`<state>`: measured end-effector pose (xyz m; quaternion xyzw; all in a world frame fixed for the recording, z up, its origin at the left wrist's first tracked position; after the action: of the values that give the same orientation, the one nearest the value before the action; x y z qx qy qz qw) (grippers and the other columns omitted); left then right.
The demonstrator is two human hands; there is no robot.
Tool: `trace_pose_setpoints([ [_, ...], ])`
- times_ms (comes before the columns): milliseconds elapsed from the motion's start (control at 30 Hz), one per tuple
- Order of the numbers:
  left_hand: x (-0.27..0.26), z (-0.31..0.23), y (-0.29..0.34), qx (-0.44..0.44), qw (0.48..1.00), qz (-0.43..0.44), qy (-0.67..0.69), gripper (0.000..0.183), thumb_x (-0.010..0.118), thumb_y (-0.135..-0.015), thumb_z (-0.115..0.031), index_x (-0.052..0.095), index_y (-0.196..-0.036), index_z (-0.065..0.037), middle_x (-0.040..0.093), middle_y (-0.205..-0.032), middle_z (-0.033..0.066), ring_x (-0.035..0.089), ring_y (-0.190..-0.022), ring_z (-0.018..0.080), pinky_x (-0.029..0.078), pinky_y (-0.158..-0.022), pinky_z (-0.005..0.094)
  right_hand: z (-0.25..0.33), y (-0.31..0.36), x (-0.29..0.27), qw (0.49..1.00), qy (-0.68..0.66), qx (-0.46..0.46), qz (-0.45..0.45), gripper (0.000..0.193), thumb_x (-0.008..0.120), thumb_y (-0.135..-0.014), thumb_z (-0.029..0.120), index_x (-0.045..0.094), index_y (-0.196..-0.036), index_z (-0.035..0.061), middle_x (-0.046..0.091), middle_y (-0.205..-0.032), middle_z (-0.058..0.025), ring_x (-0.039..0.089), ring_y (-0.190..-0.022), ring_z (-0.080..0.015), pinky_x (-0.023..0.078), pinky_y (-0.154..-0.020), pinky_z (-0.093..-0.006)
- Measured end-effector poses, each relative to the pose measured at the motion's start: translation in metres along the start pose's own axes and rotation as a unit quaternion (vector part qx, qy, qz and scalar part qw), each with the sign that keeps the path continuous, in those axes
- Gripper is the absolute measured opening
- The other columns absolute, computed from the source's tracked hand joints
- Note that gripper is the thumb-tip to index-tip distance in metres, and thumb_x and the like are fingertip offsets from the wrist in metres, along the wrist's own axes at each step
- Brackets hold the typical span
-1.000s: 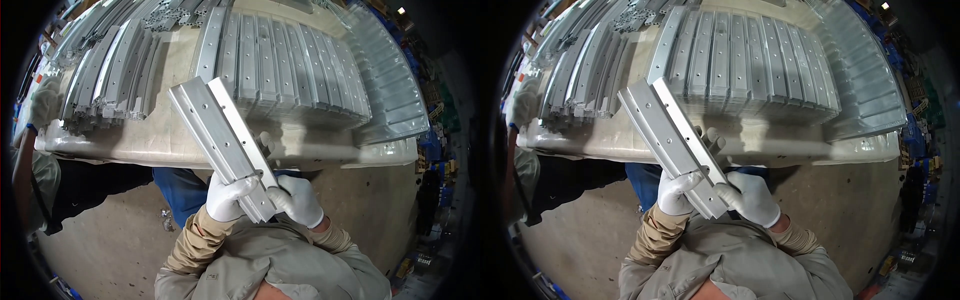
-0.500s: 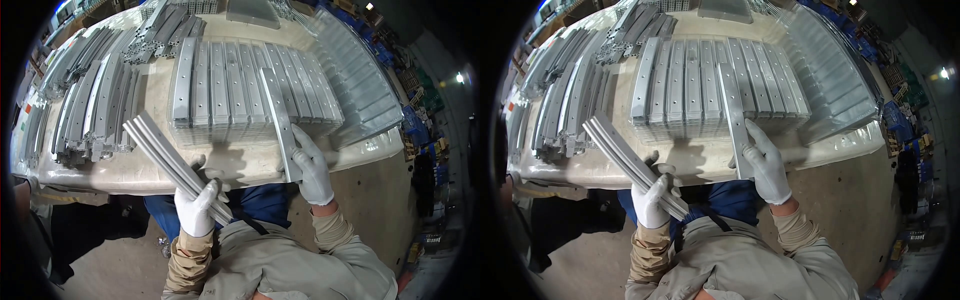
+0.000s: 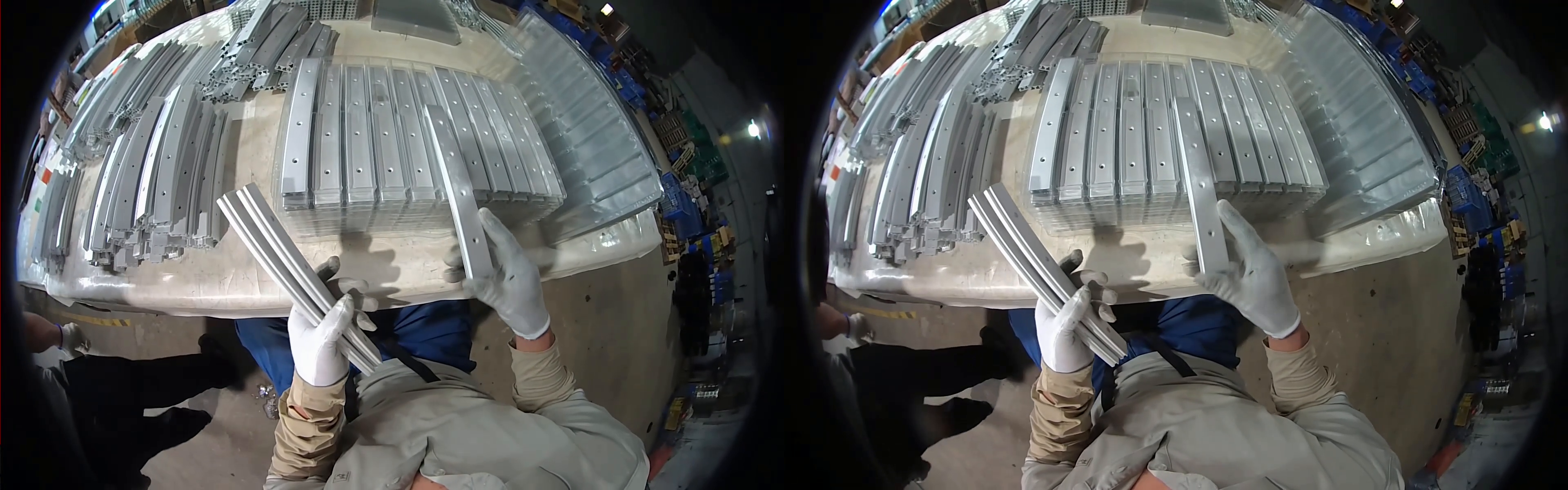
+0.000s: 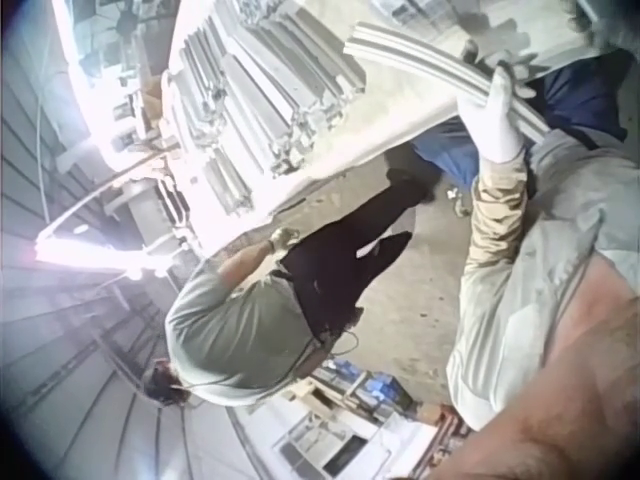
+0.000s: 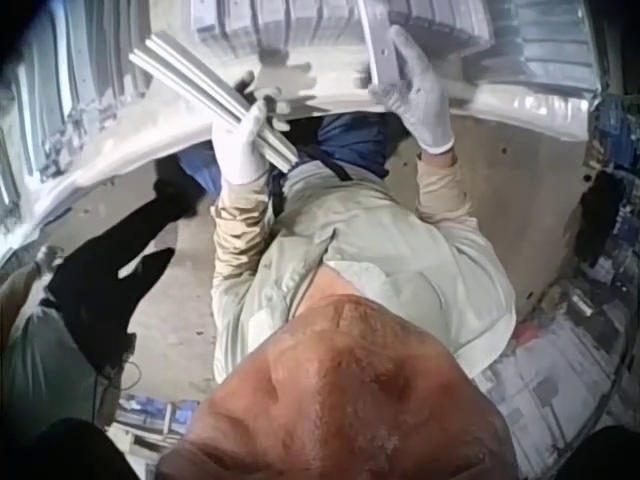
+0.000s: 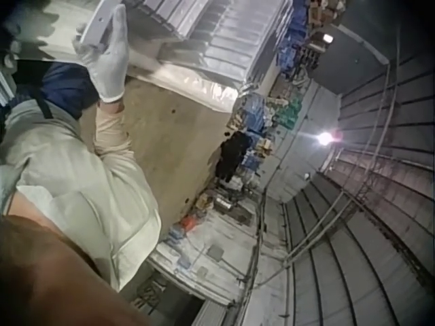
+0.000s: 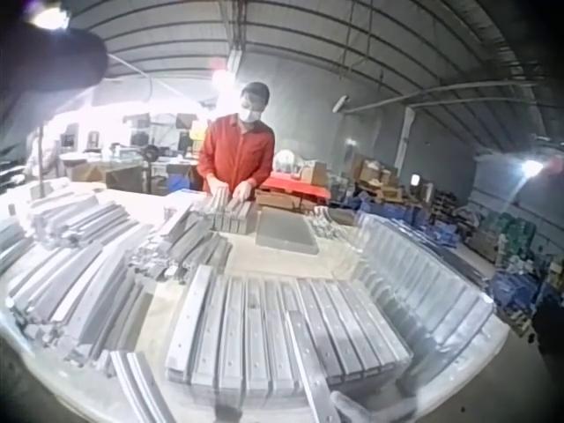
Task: Inspecting and organizing metal bars on a production table.
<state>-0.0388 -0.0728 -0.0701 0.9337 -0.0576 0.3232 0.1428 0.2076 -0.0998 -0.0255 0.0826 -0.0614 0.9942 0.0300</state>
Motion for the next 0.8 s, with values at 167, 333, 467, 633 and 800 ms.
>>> trace_pose_setpoints([
  [167, 0.005, 0.006, 0.002, -0.010, 1.000, 0.011, -0.008, 0.060, 0.061, -0.095, -0.002, 0.036, -0.149, 0.008, 0.067, -0.109, 0.0207, 0.069, -0.085, 0.0251, 0.058, -0.066, 0.0296, 0.016, -0.026, -0.030, 0.890, 0.416, -0.106, -0.156, 0.055, 0.088, -0.084, 0.018, 0.060, -0.129, 0.0057, 0.072, -0.099, -0.0089, 0.071, -0.085, -0.0166, 0.058, -0.071, -0.0280],
  [333, 0.005, 0.012, 0.007, -0.022, 1.000, 0.010, -0.013, 0.061, 0.062, -0.095, -0.003, 0.037, -0.149, 0.008, 0.067, -0.109, 0.0200, 0.070, -0.086, 0.0248, 0.058, -0.067, 0.0298, 0.040, -0.034, 0.000, 0.777, 0.550, -0.244, -0.188, 0.021, 0.084, -0.087, 0.017, 0.073, -0.101, 0.0048, 0.070, -0.079, -0.0045, 0.068, -0.069, -0.0184, 0.057, -0.067, -0.0294],
  [467, 0.004, 0.018, 0.010, -0.041, 0.999, 0.015, -0.016, 0.062, 0.063, -0.094, -0.005, 0.037, -0.149, 0.008, 0.067, -0.109, 0.0196, 0.070, -0.087, 0.0239, 0.059, -0.068, 0.0297, 0.033, -0.043, 0.000, 0.784, 0.531, -0.276, -0.165, 0.017, 0.080, -0.090, 0.016, 0.074, -0.100, 0.0041, 0.070, -0.077, -0.0053, 0.069, -0.068, -0.0217, 0.057, -0.065, -0.0312],
  [633, 0.005, 0.023, 0.012, -0.052, 0.998, 0.032, -0.023, 0.062, 0.063, -0.095, -0.006, 0.037, -0.150, 0.009, 0.067, -0.112, 0.0202, 0.071, -0.090, 0.0250, 0.059, -0.071, 0.0309, 0.023, -0.036, 0.005, 0.845, 0.465, -0.229, -0.131, 0.022, 0.075, -0.094, 0.010, 0.073, -0.113, -0.0002, 0.076, -0.101, -0.0131, 0.074, -0.089, -0.0204, 0.058, -0.079, -0.0297],
  [800, 0.016, 0.029, 0.012, -0.060, 0.996, 0.035, 0.054, 0.061, 0.063, -0.097, -0.008, 0.039, -0.150, 0.007, 0.067, -0.121, 0.0214, 0.071, -0.100, 0.0268, 0.059, -0.084, 0.0346, -0.003, 0.001, 0.029, 0.916, 0.397, -0.052, -0.032, 0.038, 0.078, -0.091, 0.011, 0.067, -0.125, -0.0032, 0.074, -0.115, -0.0212, 0.074, -0.103, -0.0258, 0.059, -0.087, -0.0331],
])
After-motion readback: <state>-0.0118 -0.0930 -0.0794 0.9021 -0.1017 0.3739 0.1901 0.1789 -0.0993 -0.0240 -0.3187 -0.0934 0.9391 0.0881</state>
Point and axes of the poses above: each hand's wrist, its own y-axis away from the middle knuckle, its own x-axis out of the palm, z = x × y, the point moved 7 cm from there along -y, towards the middle knuckle
